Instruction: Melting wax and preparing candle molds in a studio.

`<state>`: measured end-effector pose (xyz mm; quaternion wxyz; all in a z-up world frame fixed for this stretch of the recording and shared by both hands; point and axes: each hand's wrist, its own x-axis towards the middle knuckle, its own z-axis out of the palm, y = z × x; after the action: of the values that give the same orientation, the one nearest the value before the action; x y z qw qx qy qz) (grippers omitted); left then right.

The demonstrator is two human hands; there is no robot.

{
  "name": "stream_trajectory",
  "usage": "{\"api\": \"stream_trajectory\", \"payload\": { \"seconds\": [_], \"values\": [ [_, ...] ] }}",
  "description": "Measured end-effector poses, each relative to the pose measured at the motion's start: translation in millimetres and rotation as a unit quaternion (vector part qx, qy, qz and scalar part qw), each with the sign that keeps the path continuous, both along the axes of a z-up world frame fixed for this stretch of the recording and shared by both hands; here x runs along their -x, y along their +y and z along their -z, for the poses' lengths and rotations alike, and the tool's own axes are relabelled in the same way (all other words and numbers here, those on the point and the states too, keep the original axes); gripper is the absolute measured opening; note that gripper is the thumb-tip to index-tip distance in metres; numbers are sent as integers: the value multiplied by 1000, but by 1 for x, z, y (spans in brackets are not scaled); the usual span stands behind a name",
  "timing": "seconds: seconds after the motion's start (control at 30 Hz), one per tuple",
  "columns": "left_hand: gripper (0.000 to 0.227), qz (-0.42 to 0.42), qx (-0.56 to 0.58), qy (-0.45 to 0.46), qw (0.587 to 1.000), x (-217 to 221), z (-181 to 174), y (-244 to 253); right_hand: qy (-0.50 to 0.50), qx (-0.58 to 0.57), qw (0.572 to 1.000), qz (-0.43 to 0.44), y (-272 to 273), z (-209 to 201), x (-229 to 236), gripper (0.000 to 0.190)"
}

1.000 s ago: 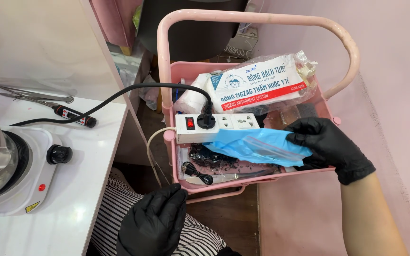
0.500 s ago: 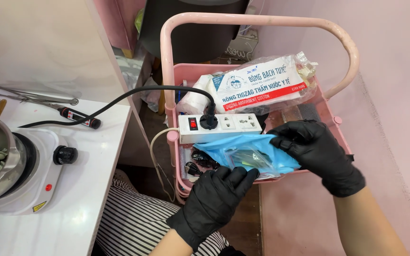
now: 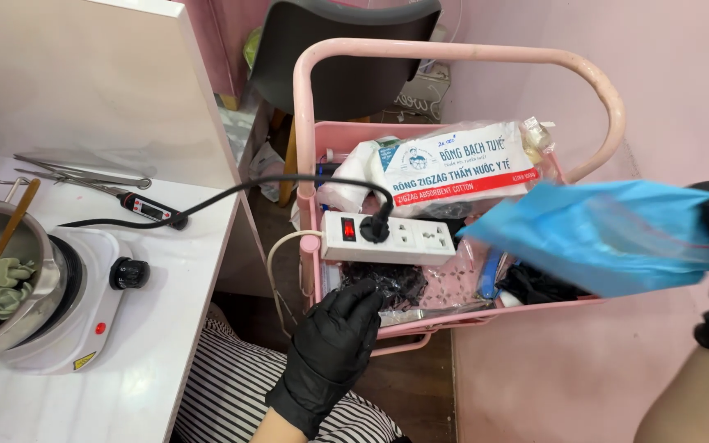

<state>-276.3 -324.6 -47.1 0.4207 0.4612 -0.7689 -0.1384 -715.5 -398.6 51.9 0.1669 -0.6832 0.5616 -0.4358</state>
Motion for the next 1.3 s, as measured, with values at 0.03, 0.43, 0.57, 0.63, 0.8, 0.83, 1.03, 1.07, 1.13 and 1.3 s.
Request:
{"api": "stream_trajectory", "payload": {
  "seconds": [0.03,0.43,0.57,0.63,0.8,0.83,1.03,1.07,1.13,1.3],
  "values": [
    [37,0,1,1,1000,0,-1,0,1,1,1000,0,3,1,-2,17],
    [36,14,-8,-21,1000,-6,-5,1,206,-191,960,-5,-4,-22,-116,33],
    [35,20,5,-3,1000,-7,-3,0,327,-13,944,-41,-25,-37,-176,35],
    [34,20,-3,-9,1000,-6,0,0,332,108,927,-134,-47,-24,-191,41],
    [30,18,-6,8,1000,-6,2,0,506,117,847,-114,-106,19,-182,29],
    [30,19,-5,8,1000,-7,4,-2,506,118,847,-112,-109,11,-176,29],
    [32,22,-2,-7,1000,-7,3,-1,49,210,975,-57,-147,-12,-99,25],
    [32,21,-7,-11,1000,-7,3,-1,-26,184,980,-64,-145,-22,-90,25],
    [32,21,-8,-15,1000,-6,2,-1,-101,160,979,-71,-126,-56,-93,25],
    [33,9,-9,-13,1000,-4,6,0,-309,117,934,-135,-85,-119,-113,28]
  ]
}}
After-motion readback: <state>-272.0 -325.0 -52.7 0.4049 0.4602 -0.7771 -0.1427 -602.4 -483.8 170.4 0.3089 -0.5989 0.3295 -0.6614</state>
